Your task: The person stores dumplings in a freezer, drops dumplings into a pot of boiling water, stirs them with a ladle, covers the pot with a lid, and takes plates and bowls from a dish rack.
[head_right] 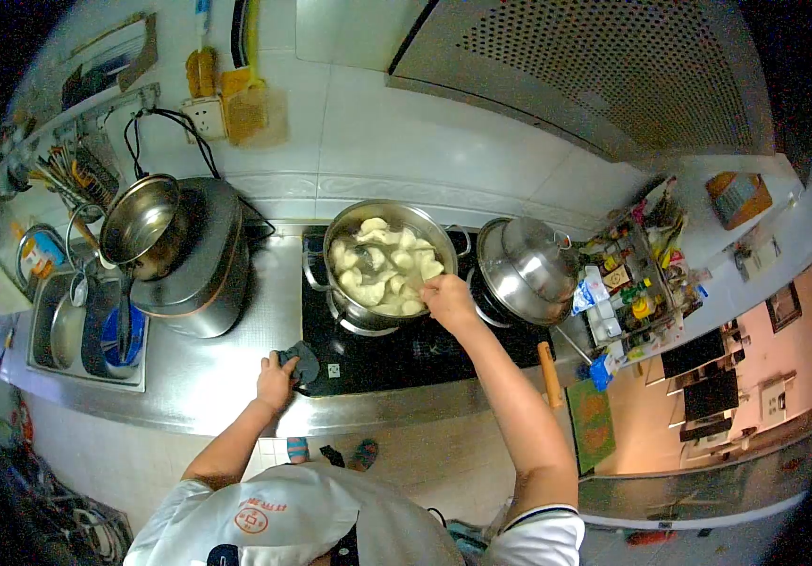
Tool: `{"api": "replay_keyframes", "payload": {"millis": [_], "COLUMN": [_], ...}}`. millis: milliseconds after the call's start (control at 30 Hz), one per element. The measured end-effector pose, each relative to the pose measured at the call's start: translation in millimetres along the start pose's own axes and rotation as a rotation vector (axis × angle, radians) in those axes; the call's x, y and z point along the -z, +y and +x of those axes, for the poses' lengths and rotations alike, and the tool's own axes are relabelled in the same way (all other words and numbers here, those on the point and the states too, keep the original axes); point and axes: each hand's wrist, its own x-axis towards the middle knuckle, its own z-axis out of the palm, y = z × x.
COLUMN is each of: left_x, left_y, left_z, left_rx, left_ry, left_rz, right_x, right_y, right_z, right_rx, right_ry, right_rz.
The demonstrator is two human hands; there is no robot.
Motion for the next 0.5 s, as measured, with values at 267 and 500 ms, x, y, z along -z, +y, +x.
{"api": "replay_keyframes", "payload": {"millis": [267, 500], "left_x": [-0.3, 11.5], "left_y": [1.4, 4.0], "left_z": [-2.9, -9.8], "left_rx": [-0.023, -0.077], "left_ry": [-0.001, 0.089], "left_rz": [0.044, -0.028], "right_x": [25.6, 39.9], "right_y": [7.6, 44.0], "right_z": [-42.0, -107.3], "right_rx": [0.086, 0.286], "right_ry": [0.168, 0.411], "right_rz": [-0.246, 0.022]}}
